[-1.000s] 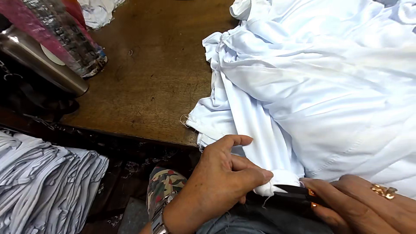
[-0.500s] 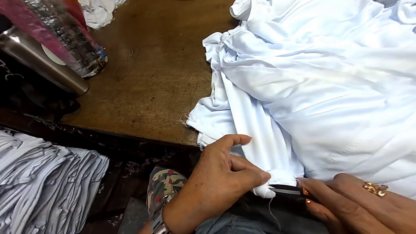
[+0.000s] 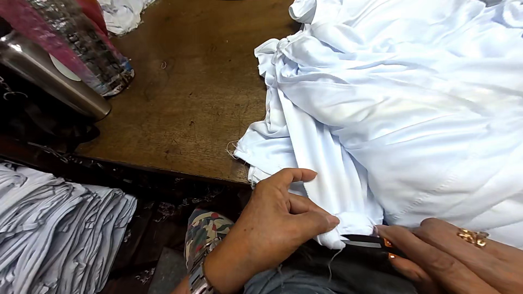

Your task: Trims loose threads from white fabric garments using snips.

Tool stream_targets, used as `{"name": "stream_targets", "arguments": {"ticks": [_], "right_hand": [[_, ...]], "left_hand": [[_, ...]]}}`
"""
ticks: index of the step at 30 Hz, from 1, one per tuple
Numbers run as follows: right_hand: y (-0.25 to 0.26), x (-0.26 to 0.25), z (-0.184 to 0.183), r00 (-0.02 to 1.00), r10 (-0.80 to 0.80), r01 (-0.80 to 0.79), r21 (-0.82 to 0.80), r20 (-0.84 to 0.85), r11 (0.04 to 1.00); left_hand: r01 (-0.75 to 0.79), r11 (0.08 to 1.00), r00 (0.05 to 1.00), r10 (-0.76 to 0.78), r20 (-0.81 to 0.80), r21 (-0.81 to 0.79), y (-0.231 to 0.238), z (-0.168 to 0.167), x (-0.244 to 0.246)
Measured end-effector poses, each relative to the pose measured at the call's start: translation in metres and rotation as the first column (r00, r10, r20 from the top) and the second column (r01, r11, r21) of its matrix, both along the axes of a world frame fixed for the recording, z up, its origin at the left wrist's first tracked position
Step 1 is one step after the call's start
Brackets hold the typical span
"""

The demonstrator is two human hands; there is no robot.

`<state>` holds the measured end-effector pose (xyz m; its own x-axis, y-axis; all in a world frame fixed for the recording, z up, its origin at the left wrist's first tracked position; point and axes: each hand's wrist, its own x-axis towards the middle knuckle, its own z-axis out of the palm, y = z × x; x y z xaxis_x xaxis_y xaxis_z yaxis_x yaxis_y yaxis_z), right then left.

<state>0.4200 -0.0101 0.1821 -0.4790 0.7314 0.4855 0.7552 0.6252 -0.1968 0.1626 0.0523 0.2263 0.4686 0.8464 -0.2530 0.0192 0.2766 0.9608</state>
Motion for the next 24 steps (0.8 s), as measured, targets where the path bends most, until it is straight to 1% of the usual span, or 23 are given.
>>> {"name": "stream_targets", "arguments": {"ticks": [4,9,13,15,17,19,21,24], "right_hand": [[-0.002,0.004,-0.001,0.999,-0.029,0.029,-0.023,-0.02,0.999],[-0.009,0.004,-0.003,0.99,-0.077,0.068,-0.074,-0.117,0.995],[-0.017,0.01,-0.006,0.982,-0.097,0.081,-0.103,-0.163,0.991],[-0.017,0.012,-0.005,0.975,-0.107,0.091,-0.09,-0.193,0.992],[-0.015,0.014,-0.004,0.974,-0.111,0.101,-0.064,-0.196,0.993],[-0.012,0.015,-0.003,0.982,-0.1,0.089,-0.073,-0.163,0.993],[-0.01,0.012,-0.001,0.988,-0.084,0.076,-0.067,-0.126,0.995],[-0.006,0.01,0.0,0.991,-0.058,0.05,-0.068,-0.12,0.996]], "left_hand": [[-0.007,1.0,1.0,0.007,0.01,0.001,0.0,0.0,-0.001],[0.007,0.995,1.0,-0.009,0.028,0.099,-0.004,-0.005,0.001],[0.014,0.995,0.998,-0.021,0.063,0.097,-0.005,-0.007,0.0],[0.02,0.995,0.997,-0.027,0.077,0.095,-0.005,-0.007,-0.002],[0.017,0.997,0.993,-0.026,0.115,0.077,-0.005,-0.007,-0.003],[0.011,0.997,0.991,-0.02,0.132,0.072,-0.005,-0.006,-0.002],[0.009,0.994,0.994,-0.021,0.105,0.111,-0.005,-0.005,-0.002],[0.03,0.985,0.996,-0.043,0.075,0.17,-0.005,-0.004,-0.002]]}}
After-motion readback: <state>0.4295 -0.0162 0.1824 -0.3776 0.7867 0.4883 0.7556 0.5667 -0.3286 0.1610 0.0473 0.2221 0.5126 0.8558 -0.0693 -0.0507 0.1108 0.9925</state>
